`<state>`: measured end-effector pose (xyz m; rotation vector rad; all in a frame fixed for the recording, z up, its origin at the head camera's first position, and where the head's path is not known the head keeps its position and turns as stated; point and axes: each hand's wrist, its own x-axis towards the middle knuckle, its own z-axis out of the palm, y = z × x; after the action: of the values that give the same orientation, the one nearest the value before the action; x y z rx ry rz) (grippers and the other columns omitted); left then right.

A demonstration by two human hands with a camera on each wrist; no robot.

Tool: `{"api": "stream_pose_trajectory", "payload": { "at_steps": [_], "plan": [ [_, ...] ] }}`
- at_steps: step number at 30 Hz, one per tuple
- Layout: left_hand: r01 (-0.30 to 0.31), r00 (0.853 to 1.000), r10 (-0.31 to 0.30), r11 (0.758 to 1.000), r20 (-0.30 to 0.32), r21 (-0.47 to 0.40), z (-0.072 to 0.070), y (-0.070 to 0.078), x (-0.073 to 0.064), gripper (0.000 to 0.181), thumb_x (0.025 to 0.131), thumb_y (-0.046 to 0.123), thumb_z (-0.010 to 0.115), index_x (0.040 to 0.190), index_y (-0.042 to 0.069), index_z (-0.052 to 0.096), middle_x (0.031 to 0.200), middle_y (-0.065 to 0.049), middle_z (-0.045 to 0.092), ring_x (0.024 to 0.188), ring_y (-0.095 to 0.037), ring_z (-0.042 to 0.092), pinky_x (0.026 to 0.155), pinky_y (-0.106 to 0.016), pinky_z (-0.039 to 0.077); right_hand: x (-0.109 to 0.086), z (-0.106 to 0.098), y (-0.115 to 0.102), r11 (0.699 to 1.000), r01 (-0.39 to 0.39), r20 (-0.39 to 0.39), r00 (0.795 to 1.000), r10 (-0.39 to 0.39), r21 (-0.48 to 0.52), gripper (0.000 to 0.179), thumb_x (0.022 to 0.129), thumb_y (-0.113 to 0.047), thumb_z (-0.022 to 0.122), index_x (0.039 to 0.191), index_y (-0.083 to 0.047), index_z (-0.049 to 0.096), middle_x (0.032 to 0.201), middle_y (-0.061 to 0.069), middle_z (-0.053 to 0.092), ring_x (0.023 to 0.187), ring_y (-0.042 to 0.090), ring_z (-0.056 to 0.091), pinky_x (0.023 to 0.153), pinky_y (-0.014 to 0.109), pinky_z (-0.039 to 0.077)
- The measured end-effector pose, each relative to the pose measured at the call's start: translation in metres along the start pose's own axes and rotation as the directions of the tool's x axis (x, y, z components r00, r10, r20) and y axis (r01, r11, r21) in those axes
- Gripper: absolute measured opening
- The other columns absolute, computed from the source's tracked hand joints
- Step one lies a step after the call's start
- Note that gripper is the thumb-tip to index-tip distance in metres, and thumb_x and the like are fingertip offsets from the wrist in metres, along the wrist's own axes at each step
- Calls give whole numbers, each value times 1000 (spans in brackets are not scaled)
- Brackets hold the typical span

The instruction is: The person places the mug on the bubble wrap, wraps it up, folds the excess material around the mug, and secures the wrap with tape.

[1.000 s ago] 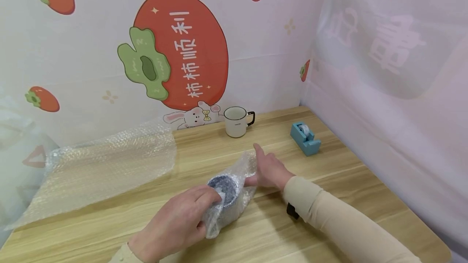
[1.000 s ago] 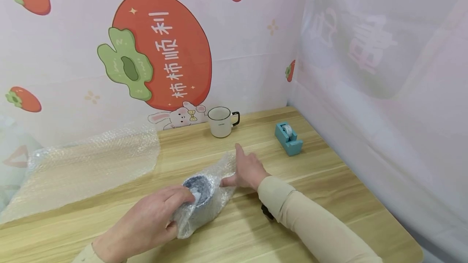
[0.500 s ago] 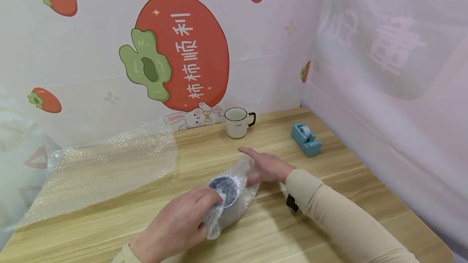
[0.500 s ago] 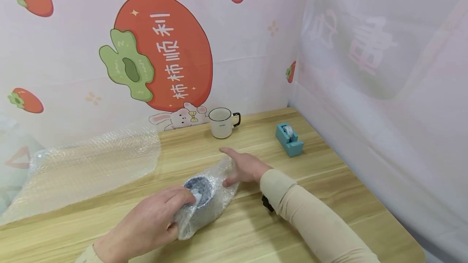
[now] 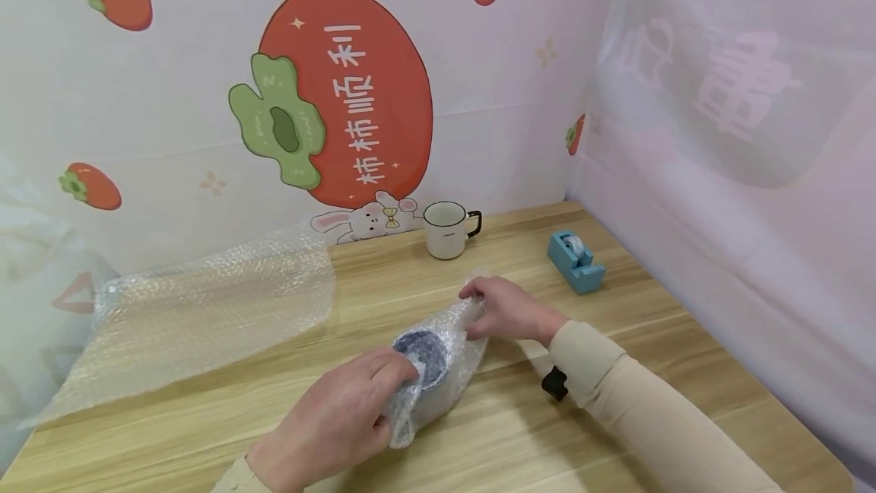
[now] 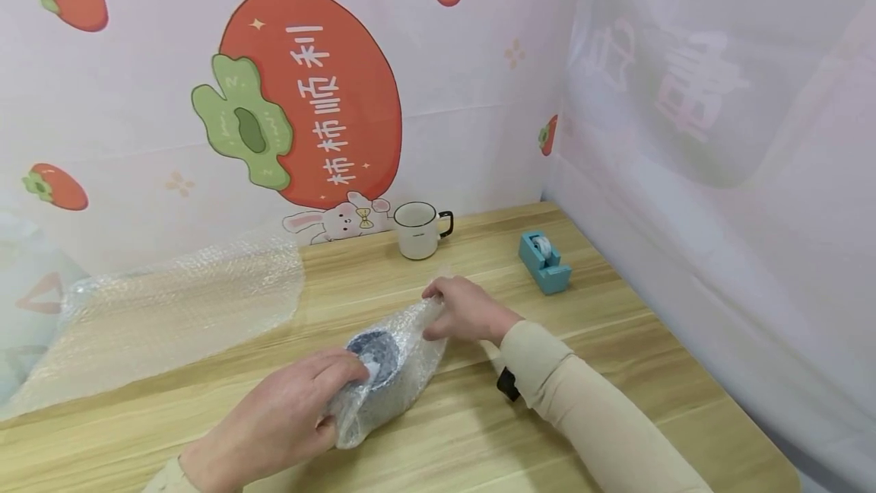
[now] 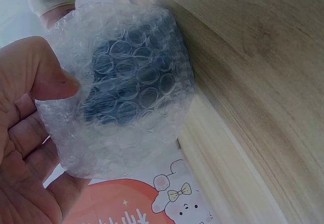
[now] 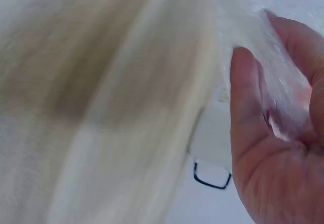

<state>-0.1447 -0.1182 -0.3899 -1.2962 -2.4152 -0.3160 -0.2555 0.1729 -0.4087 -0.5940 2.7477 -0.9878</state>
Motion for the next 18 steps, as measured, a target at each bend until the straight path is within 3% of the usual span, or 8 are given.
{"api": "stream_pose_trajectory", "payload": {
  "at_steps": [3, 7, 8, 10, 14, 18],
  "plan": [
    [8, 1000, -8, 1000, 10, 1, -1, 1, 1, 52, 64, 0, 75, 113, 15, 64, 111, 4, 68, 100, -9, 65, 86, -29, 60, -7, -10, -2, 985, -8, 52, 999, -1, 172, 52, 84, -13, 74, 135, -4, 63, 132, 10, 66, 112, 21, 62, 97, 39, 56],
    [13, 1000, -13, 1000, 15, 0, -2, 1, 1, 51, 65, 0, 75, 113, 15, 64, 111, 4, 68, 100, -9, 65, 85, -29, 60, -13, -20, -7, 897, -123, 138, 988, 69, 426, 49, 96, -21, 56, 142, -3, 59, 141, 13, 60, 111, 24, 65, 87, 40, 61],
    [12, 1000, -12, 1000, 14, 1, -2, 1, 1, 51, 65, 0, 75, 112, 15, 65, 110, 4, 68, 99, -9, 65, 85, -29, 60, -14, -20, -9, 871, -156, 151, 984, 96, 466, 50, 99, -27, 54, 142, -3, 58, 141, 14, 59, 110, 26, 66, 84, 41, 62],
    [7, 1000, -7, 1000, 7, 4, -2, 0, 0, 51, 64, 0, 76, 112, 15, 65, 110, 4, 68, 99, -9, 65, 85, -28, 60, -13, -19, -14, 851, -197, 146, 979, 143, 488, 51, 103, -39, 53, 139, -3, 60, 138, 14, 61, 108, 26, 68, 81, 42, 63],
    [1, 1000, -1, 1000, -8, 7, -1, 1, -1, 51, 64, 0, 76, 111, 15, 65, 108, 4, 67, 97, -8, 65, 84, -27, 60, -10, -12, -26, 889, -222, 42, 974, 224, 399, 57, 96, -55, 68, 124, -6, 66, 119, 9, 68, 96, 22, 67, 70, 38, 62],
    [-3, 1000, 4, 1000, -25, 16, -1, 1, -2, 52, 62, -1, 73, 111, 15, 65, 108, 4, 68, 98, -8, 65, 83, -27, 60, -10, -4, -38, 929, -211, -83, 966, 246, 303, 44, 90, -46, 79, 115, -11, 70, 109, 3, 70, 89, 19, 66, 66, 34, 60]
  ]
}}
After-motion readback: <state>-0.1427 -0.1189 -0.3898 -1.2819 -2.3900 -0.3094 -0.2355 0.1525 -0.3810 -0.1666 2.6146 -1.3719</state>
